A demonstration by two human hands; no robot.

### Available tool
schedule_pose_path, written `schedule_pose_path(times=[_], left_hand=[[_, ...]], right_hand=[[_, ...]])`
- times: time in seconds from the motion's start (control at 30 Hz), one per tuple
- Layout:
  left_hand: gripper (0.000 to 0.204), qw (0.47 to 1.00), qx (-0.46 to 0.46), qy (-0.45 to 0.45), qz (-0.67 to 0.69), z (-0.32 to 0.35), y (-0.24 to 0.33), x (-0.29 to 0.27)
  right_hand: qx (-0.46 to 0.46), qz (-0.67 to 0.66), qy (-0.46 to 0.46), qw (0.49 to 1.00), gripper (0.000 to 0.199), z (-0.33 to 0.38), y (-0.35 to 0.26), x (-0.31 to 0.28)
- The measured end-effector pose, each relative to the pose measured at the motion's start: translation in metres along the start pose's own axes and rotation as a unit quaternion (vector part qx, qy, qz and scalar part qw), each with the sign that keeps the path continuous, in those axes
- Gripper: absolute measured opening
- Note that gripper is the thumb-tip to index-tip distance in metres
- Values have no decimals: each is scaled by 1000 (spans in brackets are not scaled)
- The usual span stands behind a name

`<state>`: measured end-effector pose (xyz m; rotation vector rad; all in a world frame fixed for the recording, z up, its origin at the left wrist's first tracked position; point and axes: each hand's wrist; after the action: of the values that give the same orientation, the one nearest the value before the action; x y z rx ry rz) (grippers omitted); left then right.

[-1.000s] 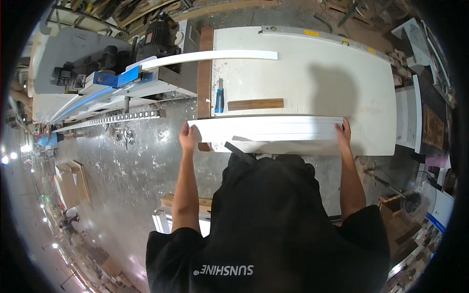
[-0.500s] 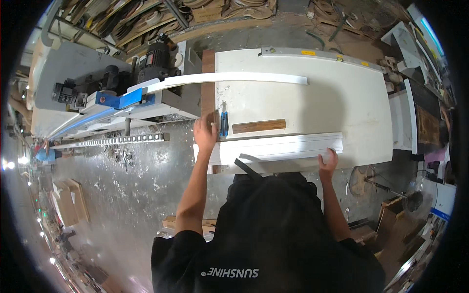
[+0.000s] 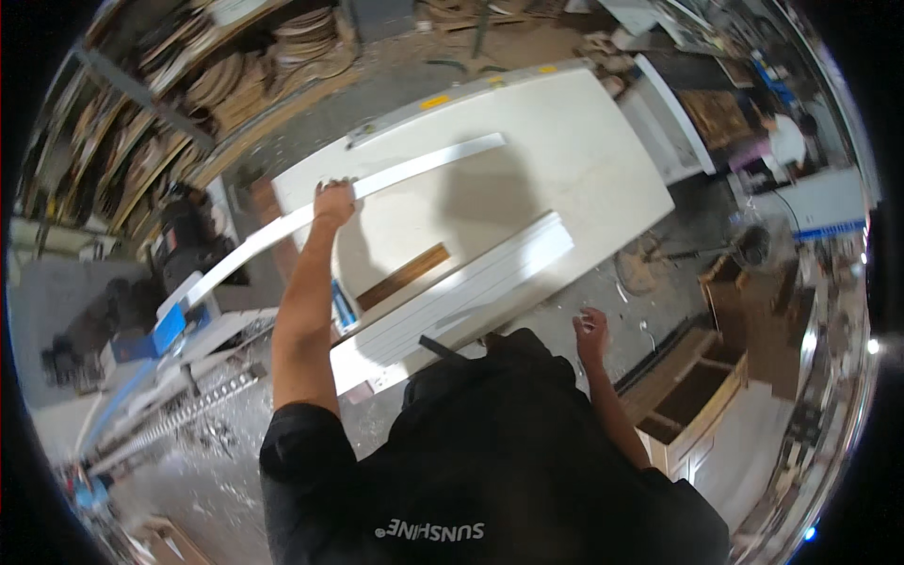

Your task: Cleaning and preparing white furniture trim strips and wooden blocks in a manufacturing facility.

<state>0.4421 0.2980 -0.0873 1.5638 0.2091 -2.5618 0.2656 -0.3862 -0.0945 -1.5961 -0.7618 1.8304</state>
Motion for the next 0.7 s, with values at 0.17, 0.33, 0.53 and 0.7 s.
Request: schedule_pose_path(times=[0.17, 0.33, 0.53, 0.7], left_hand=[[65, 984, 85, -31, 156, 37, 94, -23], [76, 980, 43, -10, 192, 113, 117, 31], [51, 972, 50, 68, 220, 192, 123, 95], [25, 952, 147, 163, 214, 219, 133, 120]], right_hand=[[148, -47, 29, 988, 33, 46, 13, -15], [51, 53, -13, 997, 43, 38, 3, -6], [-87, 143, -167, 972, 93, -27, -58, 27], [-256, 231, -291, 892, 115, -78, -118, 59]])
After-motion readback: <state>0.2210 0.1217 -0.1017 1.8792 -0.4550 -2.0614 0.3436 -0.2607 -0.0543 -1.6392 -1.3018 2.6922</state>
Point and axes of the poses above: each hand's wrist, its own z-axis away from the middle knuckle, its own x-axis out of the palm, y = z × x, and after that the axes turned 13 degrees about -y, right-handed
